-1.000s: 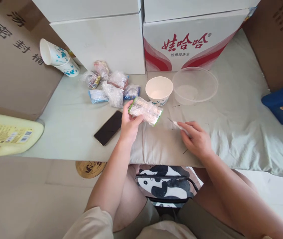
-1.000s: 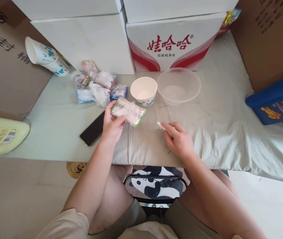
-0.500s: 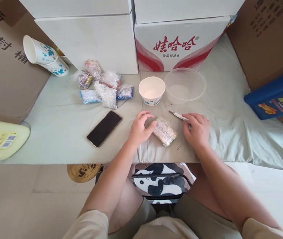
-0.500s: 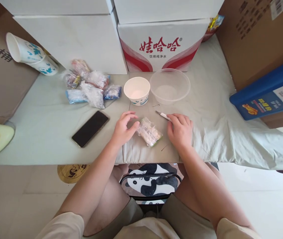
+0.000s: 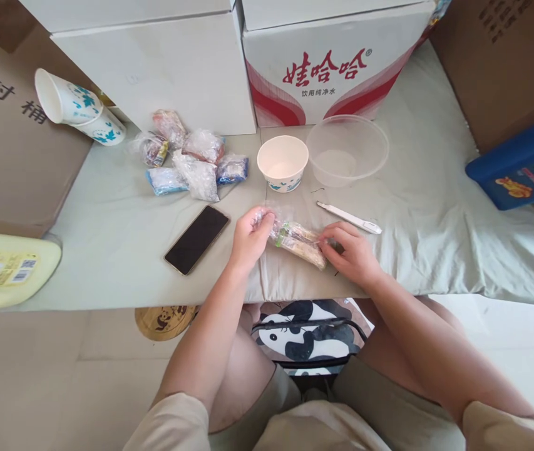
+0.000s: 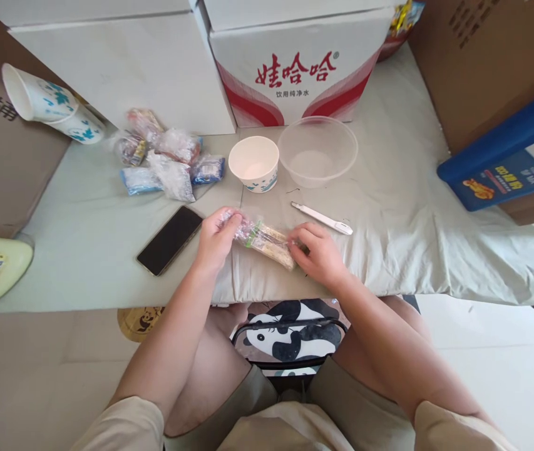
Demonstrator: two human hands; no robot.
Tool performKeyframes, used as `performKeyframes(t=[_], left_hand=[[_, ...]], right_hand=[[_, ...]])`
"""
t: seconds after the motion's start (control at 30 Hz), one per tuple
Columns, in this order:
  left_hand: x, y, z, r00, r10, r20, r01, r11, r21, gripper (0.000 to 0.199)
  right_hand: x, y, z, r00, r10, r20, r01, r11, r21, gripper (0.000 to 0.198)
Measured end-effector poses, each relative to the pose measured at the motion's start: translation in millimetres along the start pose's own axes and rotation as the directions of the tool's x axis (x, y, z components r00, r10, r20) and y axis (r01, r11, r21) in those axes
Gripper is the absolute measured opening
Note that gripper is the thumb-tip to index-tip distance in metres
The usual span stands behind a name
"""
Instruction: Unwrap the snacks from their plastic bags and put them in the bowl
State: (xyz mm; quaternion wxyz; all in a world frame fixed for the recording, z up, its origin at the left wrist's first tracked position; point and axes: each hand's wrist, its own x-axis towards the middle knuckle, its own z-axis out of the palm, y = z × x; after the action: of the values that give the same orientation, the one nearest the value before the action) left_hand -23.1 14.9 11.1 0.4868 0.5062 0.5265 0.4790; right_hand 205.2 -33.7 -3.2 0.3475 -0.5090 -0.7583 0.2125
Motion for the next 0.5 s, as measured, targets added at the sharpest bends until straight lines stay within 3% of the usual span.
performKeyframes(t=[0.1,0.17,0.27,0.33,0.37,0.43,0.5], left_hand=[[8,-2,-7,0.990,-0.039,-0.137,0.024,0.994,-0.106,0.006],[13,-4,-16,0.971,-0.101,-0.215,0.078,0.991,-0.111,0.006],[17,-9,-29,0.952,-0.114,-0.283,0.122,0.992,0.011,0.021],[15,-12,-34,0.974,0.022,-0.226,0.017,0.986,0.168,0.037],[14,-13,-34,0.983,0.108,-0.151,-0.069,0.967,0.245,0.045],[10,-13,-31,0.975,0.219,0.049,-0.221,0.900,0.375,0.049],[7,-13,-27,0.960,0.213,0.183,-0.277,0.828,0.488,0.038]], right_hand=[[1,2,-8,0.996,0.021,-0.089,-0.020,1.000,0.004,0.010],[0,9,-14,0.977,0.123,-0.172,-0.126,0.992,-0.008,0.007],[-1,19,-21,0.895,0.320,-0.311,-0.329,0.944,0.023,0.012],[-1,22,-22,0.858,0.370,-0.357,-0.372,0.926,0.066,0.019],[0,21,-22,0.867,0.358,-0.346,-0.354,0.932,0.075,0.023],[2,19,-19,0.922,0.281,-0.268,-0.283,0.959,0.030,0.028],[4,15,-15,0.964,0.208,-0.167,-0.224,0.971,-0.083,0.036]])
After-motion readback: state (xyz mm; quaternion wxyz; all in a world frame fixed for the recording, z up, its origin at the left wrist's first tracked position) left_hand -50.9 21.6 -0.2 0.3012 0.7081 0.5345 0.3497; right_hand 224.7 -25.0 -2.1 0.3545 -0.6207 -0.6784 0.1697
